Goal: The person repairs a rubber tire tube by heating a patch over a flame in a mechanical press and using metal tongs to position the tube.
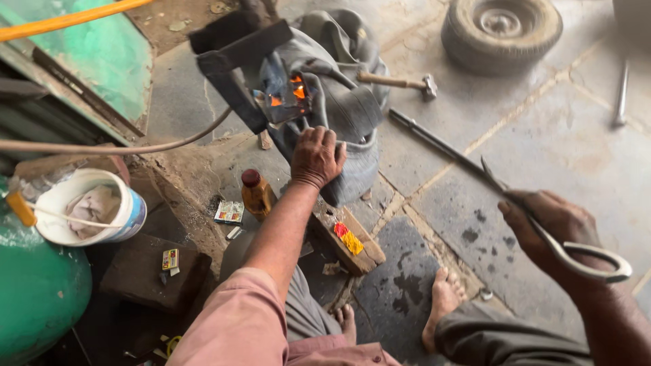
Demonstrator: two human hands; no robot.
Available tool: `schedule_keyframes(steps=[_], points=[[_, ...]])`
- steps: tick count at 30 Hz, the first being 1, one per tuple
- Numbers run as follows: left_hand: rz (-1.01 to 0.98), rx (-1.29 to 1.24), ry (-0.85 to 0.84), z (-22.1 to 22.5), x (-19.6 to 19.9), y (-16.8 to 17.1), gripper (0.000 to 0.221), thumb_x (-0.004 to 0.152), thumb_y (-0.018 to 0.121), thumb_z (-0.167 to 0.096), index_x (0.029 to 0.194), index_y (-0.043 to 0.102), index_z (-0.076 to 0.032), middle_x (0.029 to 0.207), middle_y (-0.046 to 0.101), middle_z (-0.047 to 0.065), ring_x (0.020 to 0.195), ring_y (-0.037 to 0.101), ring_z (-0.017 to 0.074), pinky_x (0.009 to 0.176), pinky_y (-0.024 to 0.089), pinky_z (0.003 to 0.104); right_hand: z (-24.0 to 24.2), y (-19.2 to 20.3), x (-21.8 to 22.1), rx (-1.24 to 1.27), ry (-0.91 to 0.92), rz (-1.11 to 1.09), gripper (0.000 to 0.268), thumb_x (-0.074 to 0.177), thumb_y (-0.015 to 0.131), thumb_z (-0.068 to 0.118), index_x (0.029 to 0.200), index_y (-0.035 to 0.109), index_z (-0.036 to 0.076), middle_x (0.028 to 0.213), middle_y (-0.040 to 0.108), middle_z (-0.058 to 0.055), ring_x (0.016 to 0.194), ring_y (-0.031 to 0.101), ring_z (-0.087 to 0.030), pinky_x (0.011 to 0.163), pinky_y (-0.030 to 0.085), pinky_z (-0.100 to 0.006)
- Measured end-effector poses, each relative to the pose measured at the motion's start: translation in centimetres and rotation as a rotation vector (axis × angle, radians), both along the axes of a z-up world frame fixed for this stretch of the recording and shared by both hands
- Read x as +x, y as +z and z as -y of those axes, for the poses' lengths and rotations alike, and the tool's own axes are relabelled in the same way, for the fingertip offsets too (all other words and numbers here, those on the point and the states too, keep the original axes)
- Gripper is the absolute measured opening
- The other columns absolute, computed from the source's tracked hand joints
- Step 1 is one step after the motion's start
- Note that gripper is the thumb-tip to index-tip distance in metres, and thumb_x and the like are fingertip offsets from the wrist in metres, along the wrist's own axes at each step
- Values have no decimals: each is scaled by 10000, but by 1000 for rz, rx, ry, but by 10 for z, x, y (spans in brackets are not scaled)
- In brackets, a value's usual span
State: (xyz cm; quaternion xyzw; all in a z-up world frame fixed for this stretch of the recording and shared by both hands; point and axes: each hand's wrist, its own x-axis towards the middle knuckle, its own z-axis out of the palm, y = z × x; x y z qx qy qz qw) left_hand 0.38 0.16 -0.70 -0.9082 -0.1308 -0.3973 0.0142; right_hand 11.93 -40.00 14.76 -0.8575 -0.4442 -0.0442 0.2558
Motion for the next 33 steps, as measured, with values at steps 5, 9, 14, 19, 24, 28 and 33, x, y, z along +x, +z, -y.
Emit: schedule_keyframes(steps=[5, 9, 14, 19, 24, 28, 33], points=[[-28, 29, 4, -3, -2, -6, 290, 944, 666, -333, 928, 552, -67, 972, 553, 161, 947, 579, 358, 872, 498, 500, 4, 13, -8, 44, 58, 38, 213, 957, 725, 161, 1064, 733, -24, 855, 726, -191, 677, 712, -281, 597, 563, -410], [-102, 45, 29, -4, -2, -4, 288, 979, 659, -326, 961, 552, -59, 972, 547, 163, 953, 580, 344, 861, 499, 503, 0, 11, -5, -12, 105, 29, 217, 973, 727, 155, 1069, 730, -39, 865, 731, -213, 671, 722, -294, 567, 579, -402], [-96, 104, 23, -1, -5, -2, 294, 976, 648, -331, 1002, 538, -60, 1043, 555, 159, 1027, 578, 347, 915, 510, 497, 1, 2, -3, -39, 165, -12, 273, 939, 722, 159, 1082, 715, -74, 897, 729, -249, 682, 739, -315, 549, 594, -399], [-131, 104, 60, -2, -4, -3, 276, 1004, 628, -337, 1008, 546, -73, 1041, 557, 144, 1025, 583, 315, 909, 517, 478, -2, -2, -6, -142, 151, -73, 316, 948, 737, 220, 1081, 722, -66, 902, 734, -249, 657, 741, -325, 547, 602, -414], [-135, 108, 63, -5, -3, -6, 271, 1011, 620, -340, 1009, 546, -80, 1033, 557, 140, 1015, 586, 305, 907, 520, 476, -1, -13, -4, -213, 144, -46, 342, 943, 704, 244, 1148, 743, -27, 927, 750, -218, 717, 750, -309, 646, 618, -414], [-144, 104, 74, -6, -5, -7, 281, 1005, 625, -347, 1009, 546, -78, 1019, 553, 134, 1012, 586, 308, 912, 521, 478, -2, -15, -4, -164, 120, -16, 326, 957, 706, 264, 1134, 758, -4, 955, 758, -214, 772, 760, -310, 673, 626, -399], [-126, 100, 73, -4, -2, -6, 273, 992, 624, -341, 1011, 549, -79, 1034, 550, 132, 1019, 585, 308, 908, 519, 474, -1, -24, 0, -235, 70, -34, 336, 954, 709, 289, 1145, 765, 19, 940, 760, -202, 782, 770, -304, 682, 631, -397]])
